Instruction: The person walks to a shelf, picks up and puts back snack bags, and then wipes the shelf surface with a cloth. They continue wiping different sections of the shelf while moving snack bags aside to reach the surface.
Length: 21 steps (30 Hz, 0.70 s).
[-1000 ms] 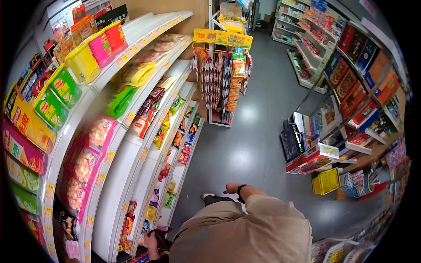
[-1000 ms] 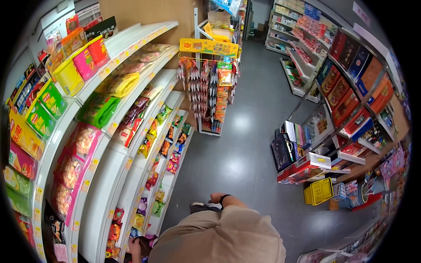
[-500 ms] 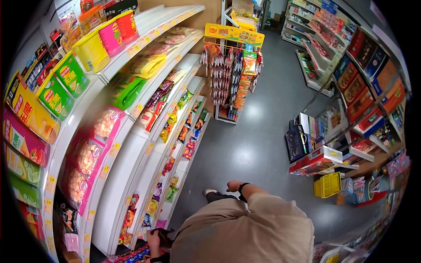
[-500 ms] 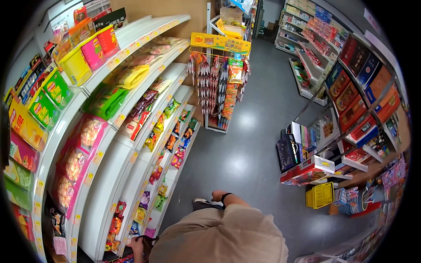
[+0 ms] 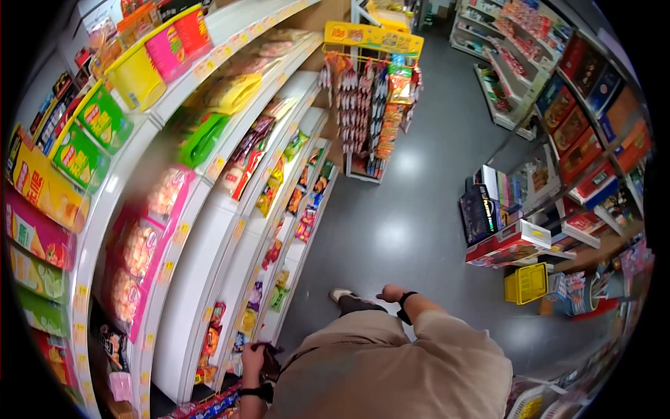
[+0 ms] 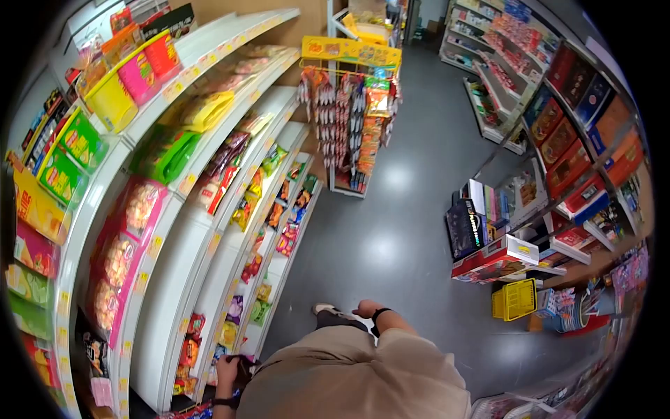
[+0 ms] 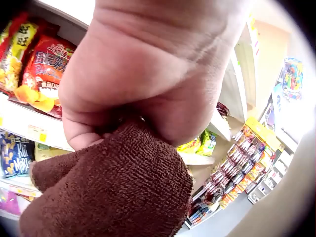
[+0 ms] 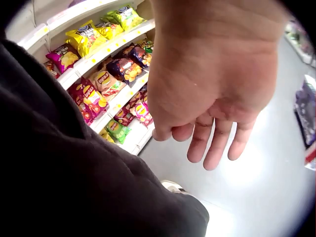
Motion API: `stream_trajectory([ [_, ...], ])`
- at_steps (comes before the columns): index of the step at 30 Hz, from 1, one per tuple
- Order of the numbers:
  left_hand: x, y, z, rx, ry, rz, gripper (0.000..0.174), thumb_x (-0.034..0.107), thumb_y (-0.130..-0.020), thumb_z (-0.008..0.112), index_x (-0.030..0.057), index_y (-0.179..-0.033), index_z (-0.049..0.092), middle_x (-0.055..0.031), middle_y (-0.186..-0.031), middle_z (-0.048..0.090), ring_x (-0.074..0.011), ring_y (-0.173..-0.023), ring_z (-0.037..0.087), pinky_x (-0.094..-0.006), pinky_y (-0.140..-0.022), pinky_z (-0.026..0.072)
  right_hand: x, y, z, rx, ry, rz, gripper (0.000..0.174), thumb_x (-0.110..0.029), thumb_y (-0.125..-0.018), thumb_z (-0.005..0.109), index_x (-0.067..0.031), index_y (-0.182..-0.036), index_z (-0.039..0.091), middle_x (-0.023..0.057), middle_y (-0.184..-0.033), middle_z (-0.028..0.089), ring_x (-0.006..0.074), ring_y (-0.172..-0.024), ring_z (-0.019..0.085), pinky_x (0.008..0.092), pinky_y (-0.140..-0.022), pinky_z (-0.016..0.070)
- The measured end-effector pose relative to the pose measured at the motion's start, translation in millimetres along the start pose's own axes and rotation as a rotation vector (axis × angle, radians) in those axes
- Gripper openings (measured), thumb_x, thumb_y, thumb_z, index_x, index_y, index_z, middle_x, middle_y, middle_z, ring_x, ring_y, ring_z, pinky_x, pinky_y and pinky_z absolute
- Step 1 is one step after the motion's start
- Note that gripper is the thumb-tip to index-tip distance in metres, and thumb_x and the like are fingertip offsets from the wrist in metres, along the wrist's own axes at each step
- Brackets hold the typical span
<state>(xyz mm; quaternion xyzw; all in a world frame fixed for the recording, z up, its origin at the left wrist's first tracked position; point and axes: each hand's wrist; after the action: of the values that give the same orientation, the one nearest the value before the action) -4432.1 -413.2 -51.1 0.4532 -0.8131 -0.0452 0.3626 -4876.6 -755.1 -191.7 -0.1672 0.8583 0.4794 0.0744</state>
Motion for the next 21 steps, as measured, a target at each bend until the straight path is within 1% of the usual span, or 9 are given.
stream_trajectory([
  [3, 12, -7, 7, -0.050, 0.120, 0.085, 0.040, 0.030, -0.081, 0.072, -0.0029, -0.103, 0.065, -0.0197, -0.097, 0.069, -0.0319, -0.092, 0.067, -0.0397, -0.081, 0.0512, 40, -13, 33, 0.064, 0.032, 0.022, 0.049, -0.046, -0.086, 0.063, -0.0025, -0.108, 0.068, 0.0202, -0.111, 0.067, 0.0401, -0.105, 0.061, 0.0481, -0.093, 0.0470],
  [4, 5, -12, 11, -0.060, 0.076, 0.095, 0.038, 0.028, -0.082, 0.071, -0.0030, -0.103, 0.064, -0.0190, -0.096, 0.070, -0.0317, -0.091, 0.067, -0.0390, -0.081, 0.0511, 79, -52, 66, 0.113, 0.007, -0.082, 0.047, -0.045, -0.084, 0.065, -0.0027, -0.103, 0.070, 0.0197, -0.109, 0.067, 0.0385, -0.102, 0.063, 0.0483, -0.090, 0.0488],
  [5, 26, -3, 4, -0.062, 0.166, 0.095, 0.037, 0.028, -0.083, 0.070, -0.0025, -0.102, 0.064, -0.0189, -0.095, 0.070, -0.0318, -0.090, 0.067, -0.0384, -0.080, 0.0510, 94, -61, 73, 0.045, 0.084, -0.244, 0.046, -0.044, -0.082, 0.066, -0.0020, -0.099, 0.070, 0.0205, -0.106, 0.068, 0.0385, -0.098, 0.063, 0.0485, -0.086, 0.0501],
  [6, 46, 4, -3, -0.031, 0.054, 0.096, 0.035, 0.027, -0.085, 0.069, -0.0025, -0.102, 0.063, -0.0194, -0.095, 0.069, -0.0314, -0.090, 0.067, -0.0379, -0.081, 0.0508, 73, -31, 54, 0.059, 0.008, -0.045, 0.044, -0.042, -0.083, 0.066, -0.0015, -0.097, 0.071, 0.0220, -0.103, 0.068, 0.0394, -0.097, 0.063, 0.0486, -0.084, 0.0505],
  [9, 35, -2, 6, -0.013, -0.018, 0.044, 0.035, 0.030, -0.087, 0.065, -0.0009, -0.103, 0.063, -0.0226, -0.096, 0.068, -0.0369, -0.094, 0.065, -0.0399, -0.083, 0.0502, 32, 15, 5, 0.053, 0.016, 0.087, 0.042, -0.036, -0.082, 0.069, 0.0003, -0.103, 0.067, 0.0220, -0.109, 0.066, 0.0397, -0.104, 0.061, 0.0465, -0.089, 0.0492],
  [10, 34, -3, 5, -0.027, -0.036, 0.031, 0.036, 0.032, -0.087, 0.064, -0.0003, -0.104, 0.063, -0.0227, -0.097, 0.068, -0.0380, -0.095, 0.065, -0.0404, -0.083, 0.0500, 44, 1, 15, 0.123, 0.031, 0.012, 0.043, -0.039, -0.082, 0.068, 0.0011, -0.099, 0.068, 0.0235, -0.103, 0.067, 0.0412, -0.098, 0.062, 0.0471, -0.086, 0.0498],
  [17, 30, -10, 14, -0.202, -0.121, -0.087, 0.040, 0.037, -0.089, 0.059, 0.0016, -0.107, 0.064, -0.0219, -0.101, 0.067, -0.0404, -0.098, 0.062, -0.0420, -0.085, 0.0488, 43, -21, -25, 0.152, -0.046, -0.013, 0.038, -0.036, -0.082, 0.066, 0.0004, -0.092, 0.067, 0.0231, -0.095, 0.067, 0.0419, -0.093, 0.062, 0.0478, -0.082, 0.0495],
  [19, 35, -20, 29, -0.252, -0.132, -0.116, 0.039, 0.036, -0.090, 0.059, 0.0016, -0.107, 0.065, -0.0222, -0.101, 0.067, -0.0404, -0.099, 0.062, -0.0421, -0.086, 0.0484, 34, -15, -52, 0.147, -0.080, 0.011, 0.037, -0.036, -0.083, 0.066, 0.0004, -0.092, 0.065, 0.0227, -0.092, 0.067, 0.0416, -0.091, 0.062, 0.0475, -0.081, 0.0496],
  [21, 46, -40, 48, -0.281, -0.147, -0.120, 0.039, 0.036, -0.090, 0.058, 0.0015, -0.107, 0.065, -0.0229, -0.102, 0.066, -0.0406, -0.100, 0.062, -0.0422, -0.087, 0.0481, 37, -26, -70, 0.131, -0.042, 0.003, 0.037, -0.036, -0.084, 0.065, -0.0012, -0.095, 0.066, 0.0221, -0.096, 0.067, 0.0404, -0.096, 0.062, 0.0469, -0.082, 0.0496],
])
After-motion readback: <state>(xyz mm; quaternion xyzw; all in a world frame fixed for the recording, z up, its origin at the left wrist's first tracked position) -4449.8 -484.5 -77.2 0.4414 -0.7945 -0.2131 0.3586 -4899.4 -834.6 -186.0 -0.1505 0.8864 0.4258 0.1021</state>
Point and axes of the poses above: each hand's wrist, its own y-axis away from the middle knuckle, its own z-axis out of the palm, x = y × z
